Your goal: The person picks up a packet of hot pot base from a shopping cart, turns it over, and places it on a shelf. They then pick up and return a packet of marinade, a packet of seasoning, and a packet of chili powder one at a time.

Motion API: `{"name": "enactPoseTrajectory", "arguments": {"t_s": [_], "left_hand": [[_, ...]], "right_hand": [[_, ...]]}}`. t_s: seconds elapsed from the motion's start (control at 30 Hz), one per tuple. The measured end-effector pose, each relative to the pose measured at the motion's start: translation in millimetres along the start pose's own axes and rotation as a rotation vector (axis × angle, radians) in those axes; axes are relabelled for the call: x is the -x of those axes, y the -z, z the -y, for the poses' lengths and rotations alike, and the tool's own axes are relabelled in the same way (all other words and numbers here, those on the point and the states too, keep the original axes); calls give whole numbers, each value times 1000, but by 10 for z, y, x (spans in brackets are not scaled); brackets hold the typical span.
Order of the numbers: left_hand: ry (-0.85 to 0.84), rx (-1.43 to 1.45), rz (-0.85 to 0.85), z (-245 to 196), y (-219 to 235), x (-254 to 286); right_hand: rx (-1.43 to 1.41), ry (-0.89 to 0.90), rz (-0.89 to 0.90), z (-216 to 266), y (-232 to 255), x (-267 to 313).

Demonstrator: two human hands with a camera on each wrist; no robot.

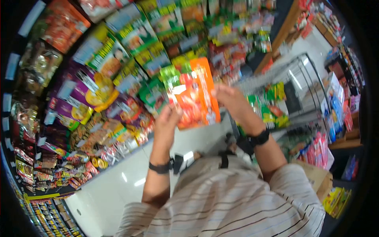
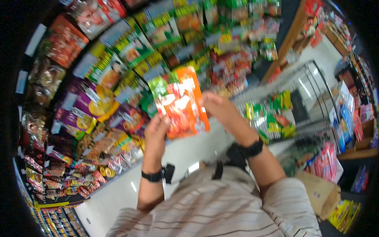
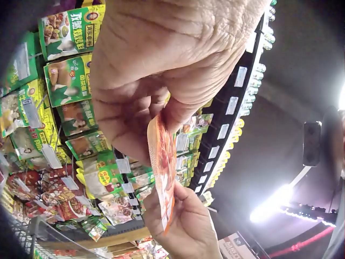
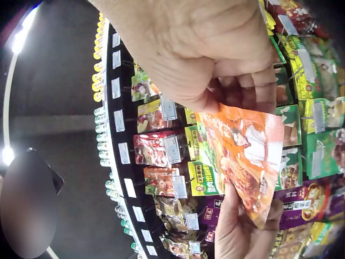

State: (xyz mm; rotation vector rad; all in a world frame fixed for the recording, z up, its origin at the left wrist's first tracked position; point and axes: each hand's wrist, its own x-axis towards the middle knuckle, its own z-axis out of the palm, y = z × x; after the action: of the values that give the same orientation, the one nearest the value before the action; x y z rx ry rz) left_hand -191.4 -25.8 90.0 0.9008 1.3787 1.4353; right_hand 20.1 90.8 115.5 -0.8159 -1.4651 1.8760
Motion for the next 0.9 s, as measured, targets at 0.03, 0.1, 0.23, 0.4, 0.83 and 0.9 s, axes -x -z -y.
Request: {"name": "enactPoseTrajectory", "arguments": {"t_s": [0.03,0.1,0.23,0.4,0.83,0.9], "left_hand": [[-18,-47,-33,-56,-13,39],[23,-79,-73,-215,-33,87],[-71,20,-21,-435,-64,120],[-165,-79,15,-647,104,137],[-280,108,-12,-1213,258,361],[-297,129,-14,-1245,258,351]], "right_hand": [[60,41,-5,-60,30,-22],[95,97,7,-26,48,-52],[16,53,38,238,-42,-123],[90,118,95,550,-159,-110],[7,253,209,997,-574,-89],[-16,244,210,1021,-575,-104]]}}
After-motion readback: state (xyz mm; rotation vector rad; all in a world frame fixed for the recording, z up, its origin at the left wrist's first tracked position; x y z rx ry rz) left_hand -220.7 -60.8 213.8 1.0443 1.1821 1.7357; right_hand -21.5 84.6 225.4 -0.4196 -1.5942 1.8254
